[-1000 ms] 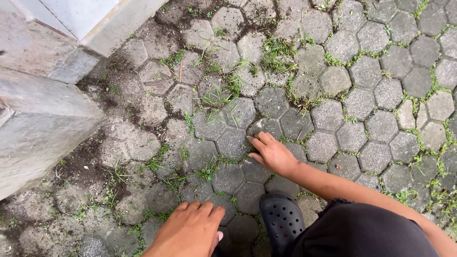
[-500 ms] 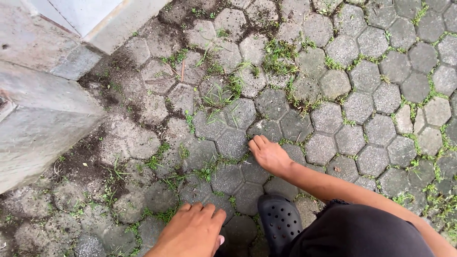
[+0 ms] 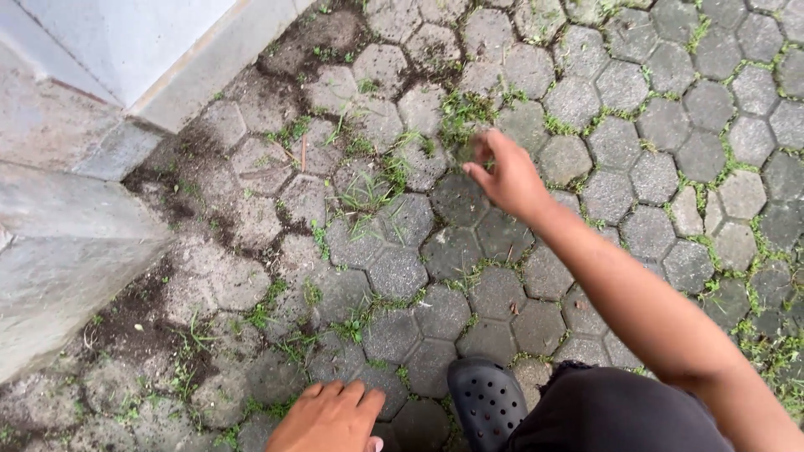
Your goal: Pulling weeds from the gaps between hexagonal paving stones by hand and disposing of them in a black trash bag.
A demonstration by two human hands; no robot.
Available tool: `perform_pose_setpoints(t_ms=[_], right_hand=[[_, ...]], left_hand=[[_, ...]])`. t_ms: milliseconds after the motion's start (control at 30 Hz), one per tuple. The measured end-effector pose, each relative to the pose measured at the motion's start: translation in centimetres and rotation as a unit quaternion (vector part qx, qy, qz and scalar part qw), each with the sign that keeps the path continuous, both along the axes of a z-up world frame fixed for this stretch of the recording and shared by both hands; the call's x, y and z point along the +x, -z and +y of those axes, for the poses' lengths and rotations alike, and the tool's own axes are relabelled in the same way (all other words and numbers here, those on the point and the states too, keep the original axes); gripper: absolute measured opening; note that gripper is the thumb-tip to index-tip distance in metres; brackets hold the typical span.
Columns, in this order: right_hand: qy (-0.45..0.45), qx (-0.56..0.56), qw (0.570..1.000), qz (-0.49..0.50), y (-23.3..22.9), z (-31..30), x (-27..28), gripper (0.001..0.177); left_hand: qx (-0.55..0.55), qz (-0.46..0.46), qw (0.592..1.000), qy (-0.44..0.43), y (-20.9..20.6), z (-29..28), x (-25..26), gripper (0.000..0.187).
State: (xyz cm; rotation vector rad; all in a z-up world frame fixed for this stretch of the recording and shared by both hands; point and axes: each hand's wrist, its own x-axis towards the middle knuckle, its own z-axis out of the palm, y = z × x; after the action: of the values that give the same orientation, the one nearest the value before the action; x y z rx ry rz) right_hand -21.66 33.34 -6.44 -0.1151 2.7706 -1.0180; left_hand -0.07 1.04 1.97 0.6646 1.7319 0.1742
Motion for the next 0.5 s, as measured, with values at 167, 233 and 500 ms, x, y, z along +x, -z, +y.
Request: perform_pose_setpoints(t_ms=[167, 233, 500], right_hand=[[-0.028, 0.148, 0.982, -0.112, -0.9, 0.5, -5.5, 0.124], [-0.056, 0.214, 0.969, -0.114, -0.1, -0.6, -5.9, 0.123], [-0.099, 0.224, 0.968, 0.054, 6.8, -3.1, -5.8, 0.060]], left_hand=[[-0.026, -0.044, 0.998, -0.030, 0.8, -0.3, -0.3, 0.063], [-0.038, -0.041, 0.998, -0.027, 2.1, -0.8, 0.1, 0.063], [-0.057, -0.047, 0.997, -0.037, 3.9, -0.6, 0.5, 0.061]])
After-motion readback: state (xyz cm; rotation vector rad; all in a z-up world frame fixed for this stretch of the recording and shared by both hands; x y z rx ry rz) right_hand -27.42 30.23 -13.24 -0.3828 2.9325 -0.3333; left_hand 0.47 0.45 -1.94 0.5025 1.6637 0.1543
